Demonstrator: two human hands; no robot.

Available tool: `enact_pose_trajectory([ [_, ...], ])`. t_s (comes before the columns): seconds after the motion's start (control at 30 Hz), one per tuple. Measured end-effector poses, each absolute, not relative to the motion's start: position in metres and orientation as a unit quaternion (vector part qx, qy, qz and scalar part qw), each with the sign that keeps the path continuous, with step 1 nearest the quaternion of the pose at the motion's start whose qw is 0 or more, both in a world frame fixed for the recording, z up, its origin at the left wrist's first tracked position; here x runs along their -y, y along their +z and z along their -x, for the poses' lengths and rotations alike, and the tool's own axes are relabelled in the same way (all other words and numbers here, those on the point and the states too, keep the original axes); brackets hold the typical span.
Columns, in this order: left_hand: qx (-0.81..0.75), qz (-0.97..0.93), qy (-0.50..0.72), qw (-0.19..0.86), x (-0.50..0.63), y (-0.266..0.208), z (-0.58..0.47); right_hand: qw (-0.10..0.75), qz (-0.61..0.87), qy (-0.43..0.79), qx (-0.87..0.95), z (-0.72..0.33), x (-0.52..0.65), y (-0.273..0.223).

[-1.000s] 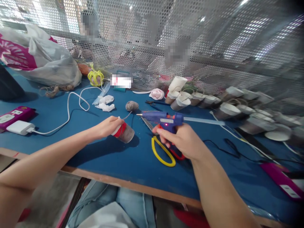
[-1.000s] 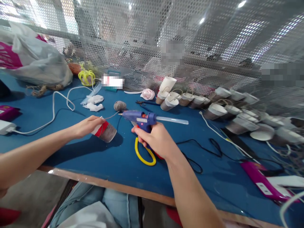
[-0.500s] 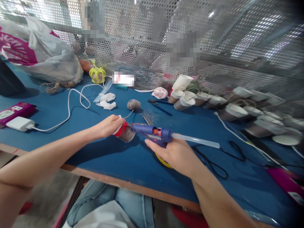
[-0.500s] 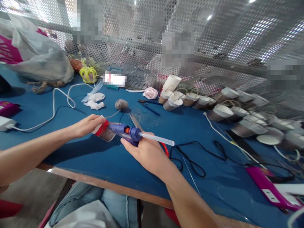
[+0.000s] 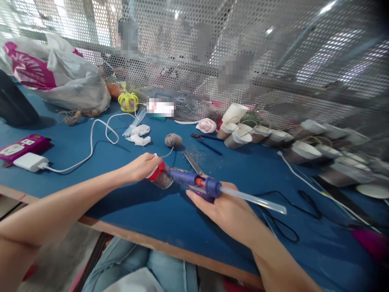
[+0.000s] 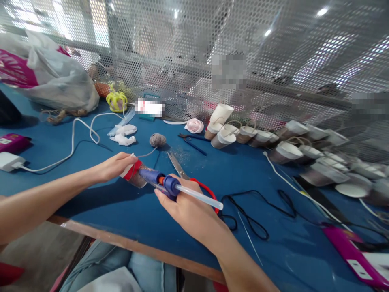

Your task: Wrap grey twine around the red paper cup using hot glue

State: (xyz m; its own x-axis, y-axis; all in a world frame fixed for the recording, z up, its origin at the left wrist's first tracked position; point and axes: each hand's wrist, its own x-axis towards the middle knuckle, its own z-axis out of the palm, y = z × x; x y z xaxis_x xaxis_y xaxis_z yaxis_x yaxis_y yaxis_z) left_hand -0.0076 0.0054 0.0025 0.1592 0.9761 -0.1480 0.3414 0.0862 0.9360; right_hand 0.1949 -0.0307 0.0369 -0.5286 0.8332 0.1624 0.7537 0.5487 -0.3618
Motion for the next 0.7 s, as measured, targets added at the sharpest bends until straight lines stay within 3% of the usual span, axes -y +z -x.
enact_pose_trajectory([
  [0.2,-0.566,-0.572,0.338,0.488,-0.0053,0.0026,0.007,0.174,0.473,0.181,0.845,-0.1892,0.0376,0.0392],
  [0.7,-0.561,-0.574,0.346,0.486,-0.007,-0.0012,0.0078,0.18,0.434,0.154,0.869,-0.1863,0.0405,0.0382],
])
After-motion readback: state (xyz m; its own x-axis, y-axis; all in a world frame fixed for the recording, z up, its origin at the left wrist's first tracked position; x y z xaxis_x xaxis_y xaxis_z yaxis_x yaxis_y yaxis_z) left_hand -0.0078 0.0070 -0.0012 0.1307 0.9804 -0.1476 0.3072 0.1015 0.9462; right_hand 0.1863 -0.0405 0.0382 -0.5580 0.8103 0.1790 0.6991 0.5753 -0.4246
